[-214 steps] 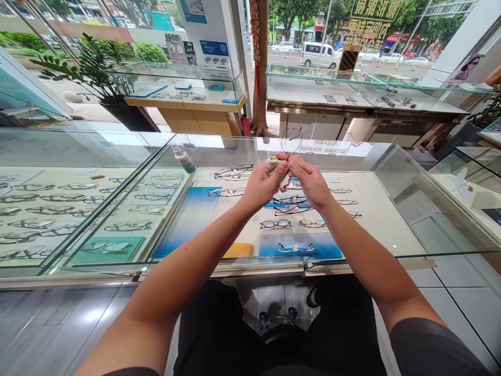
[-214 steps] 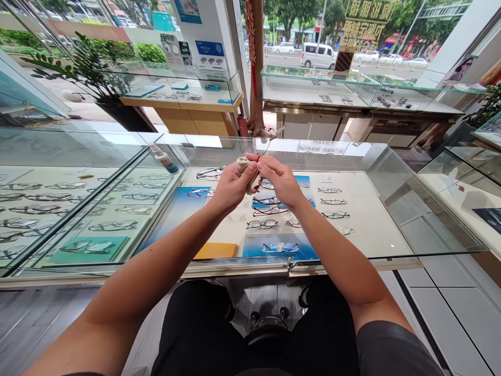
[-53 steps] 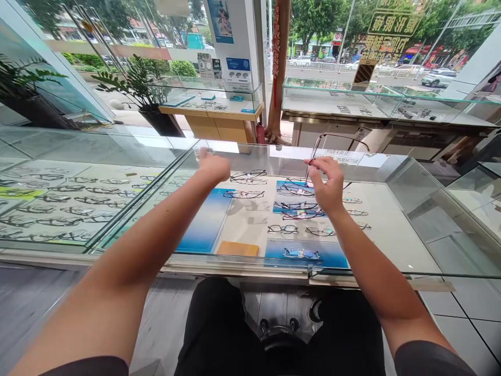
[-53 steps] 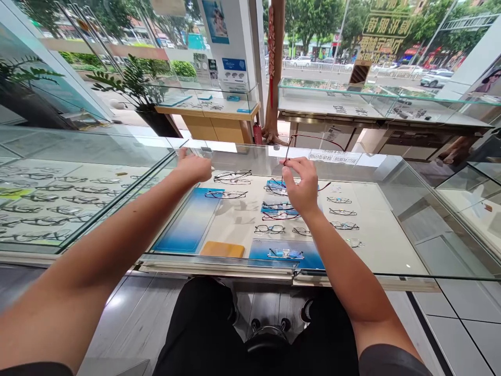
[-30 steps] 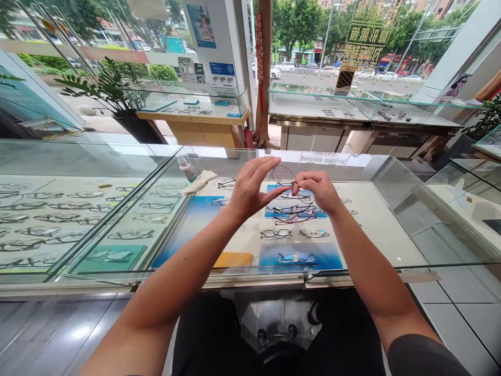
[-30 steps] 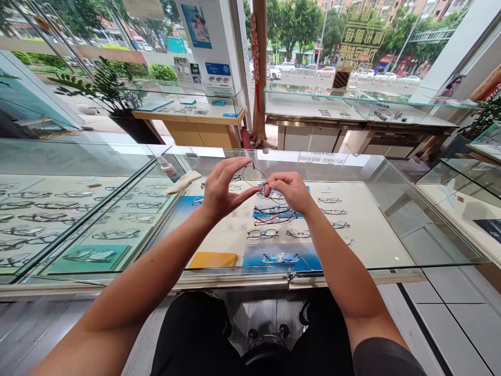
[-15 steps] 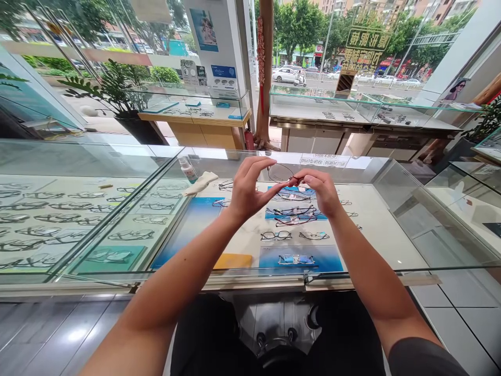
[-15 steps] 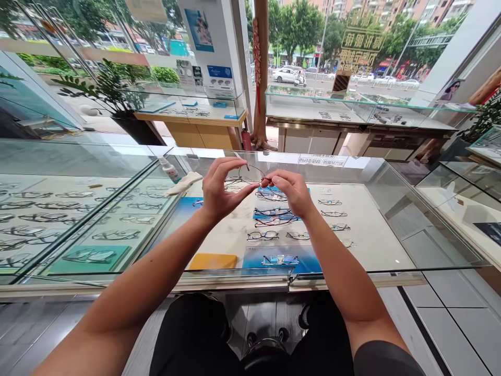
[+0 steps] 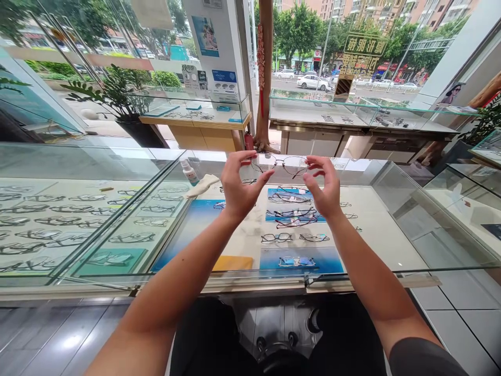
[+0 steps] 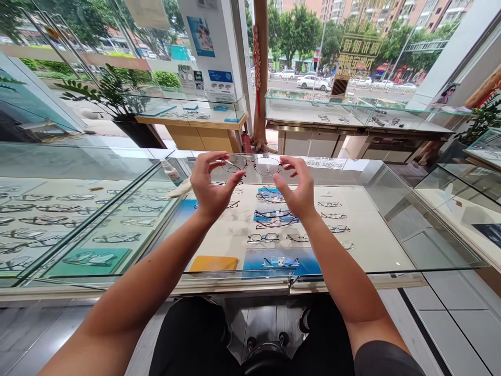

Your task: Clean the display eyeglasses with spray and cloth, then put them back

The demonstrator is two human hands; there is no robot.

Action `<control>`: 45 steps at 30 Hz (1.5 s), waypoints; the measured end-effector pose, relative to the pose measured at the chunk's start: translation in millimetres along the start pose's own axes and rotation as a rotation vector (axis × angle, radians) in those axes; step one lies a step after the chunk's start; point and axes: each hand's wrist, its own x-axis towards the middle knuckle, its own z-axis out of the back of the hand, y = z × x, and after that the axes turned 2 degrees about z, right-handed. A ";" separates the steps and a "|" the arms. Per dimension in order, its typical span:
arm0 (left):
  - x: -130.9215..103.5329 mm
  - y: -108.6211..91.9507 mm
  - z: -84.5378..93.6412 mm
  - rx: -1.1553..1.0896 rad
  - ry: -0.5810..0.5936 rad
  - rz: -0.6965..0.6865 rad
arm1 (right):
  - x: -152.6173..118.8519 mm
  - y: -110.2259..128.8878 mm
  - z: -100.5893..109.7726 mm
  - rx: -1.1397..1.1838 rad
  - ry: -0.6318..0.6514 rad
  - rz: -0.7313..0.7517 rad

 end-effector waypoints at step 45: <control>-23.6 19.7 -22.6 -0.189 -0.033 0.443 | -15.5 -3.1 -18.2 -0.113 -0.046 0.034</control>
